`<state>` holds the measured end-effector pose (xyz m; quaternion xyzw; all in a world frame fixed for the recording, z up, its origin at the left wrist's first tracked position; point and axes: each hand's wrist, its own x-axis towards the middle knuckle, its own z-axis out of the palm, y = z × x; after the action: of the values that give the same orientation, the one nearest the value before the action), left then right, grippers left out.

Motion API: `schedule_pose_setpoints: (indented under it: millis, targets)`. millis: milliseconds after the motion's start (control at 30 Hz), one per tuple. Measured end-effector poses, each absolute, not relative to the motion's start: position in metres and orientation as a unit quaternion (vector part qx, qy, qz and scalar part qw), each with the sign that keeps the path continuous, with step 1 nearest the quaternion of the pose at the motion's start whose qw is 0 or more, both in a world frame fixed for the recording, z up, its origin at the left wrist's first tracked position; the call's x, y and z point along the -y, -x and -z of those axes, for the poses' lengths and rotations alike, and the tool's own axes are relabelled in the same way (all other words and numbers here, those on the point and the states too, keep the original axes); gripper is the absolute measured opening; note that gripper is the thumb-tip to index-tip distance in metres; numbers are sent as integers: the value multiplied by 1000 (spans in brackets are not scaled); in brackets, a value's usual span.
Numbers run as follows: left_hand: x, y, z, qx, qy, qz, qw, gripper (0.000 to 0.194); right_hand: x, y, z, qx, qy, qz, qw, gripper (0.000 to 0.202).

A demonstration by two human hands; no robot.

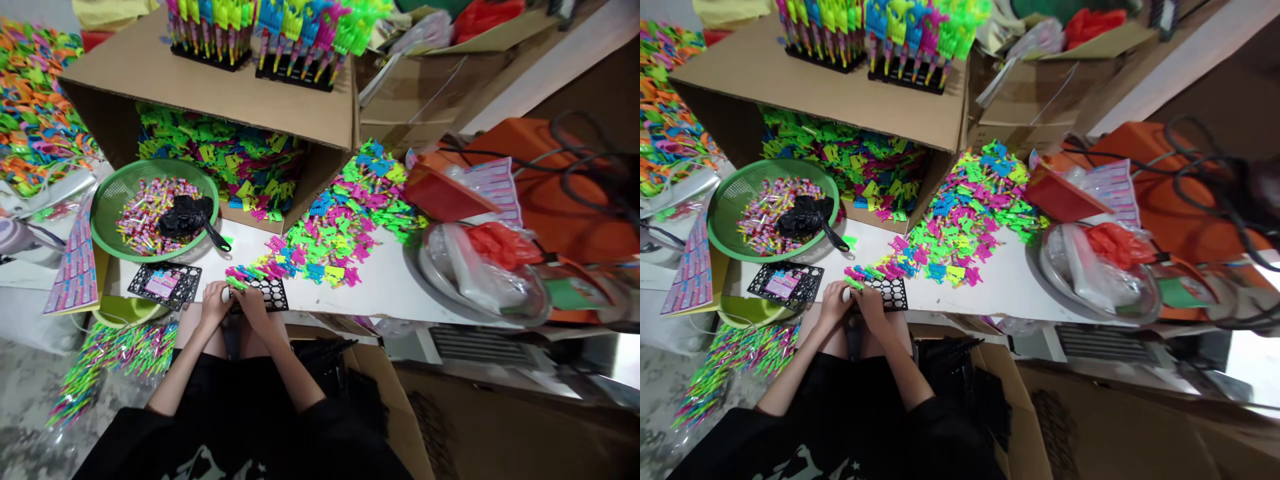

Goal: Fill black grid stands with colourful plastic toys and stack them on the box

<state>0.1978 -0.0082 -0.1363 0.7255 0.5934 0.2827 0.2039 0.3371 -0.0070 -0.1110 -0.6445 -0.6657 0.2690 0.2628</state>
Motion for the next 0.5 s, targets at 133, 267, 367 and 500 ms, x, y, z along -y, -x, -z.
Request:
schedule_pose_setpoints:
  millis: [133, 267, 367, 500]
  targets:
    - [8, -199, 133, -596, -721, -284, 209, 24, 7, -339, 115, 661, 630, -287, 290, 20]
    - [8, -195, 131, -591, -707, -306, 239, 32, 10, -346, 115, 638, 601, -337, 345, 15]
    - [0, -191, 131, -574, -684, -342, 292, 41, 14, -351, 118, 627, 590, -350, 368, 14]
    - [-23, -186, 131, -533, -681, -343, 366, 30, 18, -352, 122, 611, 576, -362, 404, 11]
